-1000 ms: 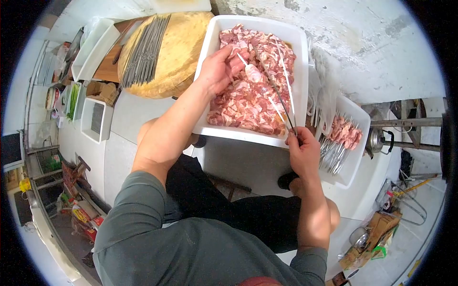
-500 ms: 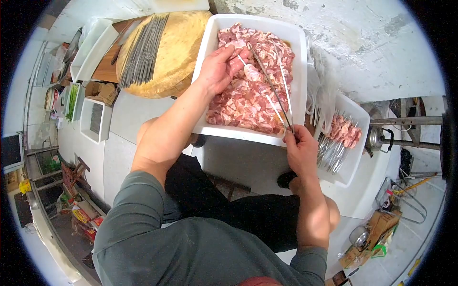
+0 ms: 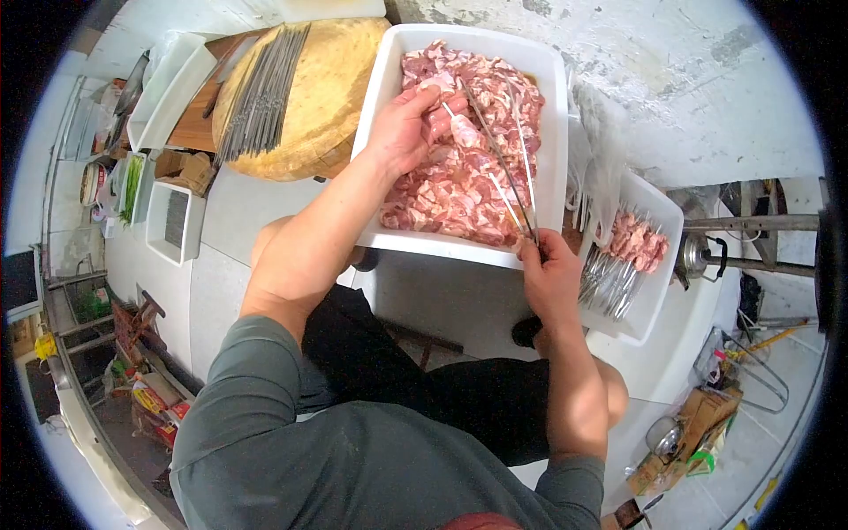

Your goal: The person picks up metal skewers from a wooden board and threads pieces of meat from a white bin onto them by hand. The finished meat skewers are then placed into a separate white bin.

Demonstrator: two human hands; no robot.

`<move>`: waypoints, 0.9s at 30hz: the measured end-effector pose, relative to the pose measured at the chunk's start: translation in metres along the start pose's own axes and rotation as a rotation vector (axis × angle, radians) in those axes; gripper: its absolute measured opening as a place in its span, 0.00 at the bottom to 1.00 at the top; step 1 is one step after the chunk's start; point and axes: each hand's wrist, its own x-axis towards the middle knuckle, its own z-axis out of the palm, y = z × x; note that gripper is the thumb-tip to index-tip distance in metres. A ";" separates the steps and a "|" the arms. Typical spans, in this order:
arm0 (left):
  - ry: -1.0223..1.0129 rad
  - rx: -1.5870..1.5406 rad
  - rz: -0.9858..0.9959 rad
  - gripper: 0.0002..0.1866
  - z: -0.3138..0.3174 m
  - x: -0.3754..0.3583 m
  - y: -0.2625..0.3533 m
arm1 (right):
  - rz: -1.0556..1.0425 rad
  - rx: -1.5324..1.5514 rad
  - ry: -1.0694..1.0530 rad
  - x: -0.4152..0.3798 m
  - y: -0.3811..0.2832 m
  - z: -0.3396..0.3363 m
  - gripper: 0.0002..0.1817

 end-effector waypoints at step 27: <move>-0.059 -0.019 0.025 0.13 -0.002 0.001 0.005 | -0.003 0.023 -0.019 0.010 -0.004 0.008 0.12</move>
